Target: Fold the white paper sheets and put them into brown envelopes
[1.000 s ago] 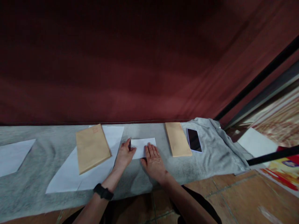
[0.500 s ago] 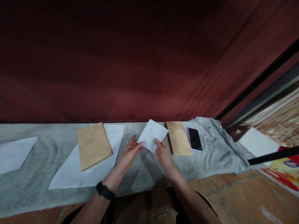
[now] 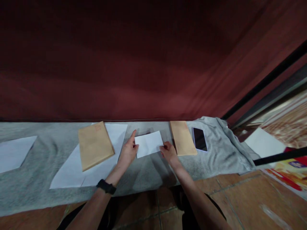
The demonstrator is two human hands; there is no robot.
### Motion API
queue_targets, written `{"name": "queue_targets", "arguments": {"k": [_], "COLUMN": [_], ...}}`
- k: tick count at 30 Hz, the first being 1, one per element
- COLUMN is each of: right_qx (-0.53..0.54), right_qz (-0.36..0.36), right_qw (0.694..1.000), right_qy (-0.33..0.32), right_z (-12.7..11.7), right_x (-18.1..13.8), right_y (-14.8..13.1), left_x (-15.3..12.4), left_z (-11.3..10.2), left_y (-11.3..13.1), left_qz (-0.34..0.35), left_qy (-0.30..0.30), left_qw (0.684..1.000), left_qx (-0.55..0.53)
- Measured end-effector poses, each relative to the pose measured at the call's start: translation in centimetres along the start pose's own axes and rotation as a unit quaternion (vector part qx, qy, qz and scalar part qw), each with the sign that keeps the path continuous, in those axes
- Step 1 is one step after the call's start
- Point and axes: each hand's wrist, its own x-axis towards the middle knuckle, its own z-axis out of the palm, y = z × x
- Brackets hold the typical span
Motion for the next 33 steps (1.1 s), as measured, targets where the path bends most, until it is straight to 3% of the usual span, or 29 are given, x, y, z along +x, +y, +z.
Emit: {"name": "queue_targets", "arguments": {"k": [4,9,14,21,26,29,33], "right_qx": [-0.261,-0.386,-0.418,-0.397,-0.325,-0.349,-0.394], "right_qz": [-0.064,-0.109,-0.158,-0.24,-0.341,-0.328,-0.299], "right_qw": [0.963,0.915,0.893,0.881,0.882,0.876,0.868], "right_qy": [0.007,0.038,0.046,0.097,-0.02,-0.052,-0.036], "right_z": [-0.1,0.1,0.0,0.4,3.0,4.2,4.5], "right_x": [-1.0,-1.9,-2.1,-1.9,-1.9,-1.9,-1.6], "right_y": [-0.5,-0.8,-0.2,0.1,0.0,0.4,0.7], "left_x": [0.1,-0.3,-1.7,-4.8,-4.8,-4.4,-4.0], "left_z": [0.3,1.1,2.7,5.7,6.1,6.0,5.5], "left_y": [0.4,0.9,1.5,1.8,0.9,0.4,0.3], "left_qz": [0.018,0.053,0.099,0.202,0.22,0.209,0.173], "left_qy": [0.025,0.039,0.034,-0.062,-0.082,-0.084,-0.074], "left_qw": [0.998,0.989,0.966,0.918,0.897,0.892,0.899], "left_qx": [0.061,0.135,0.236,0.336,0.374,0.391,0.396]}}
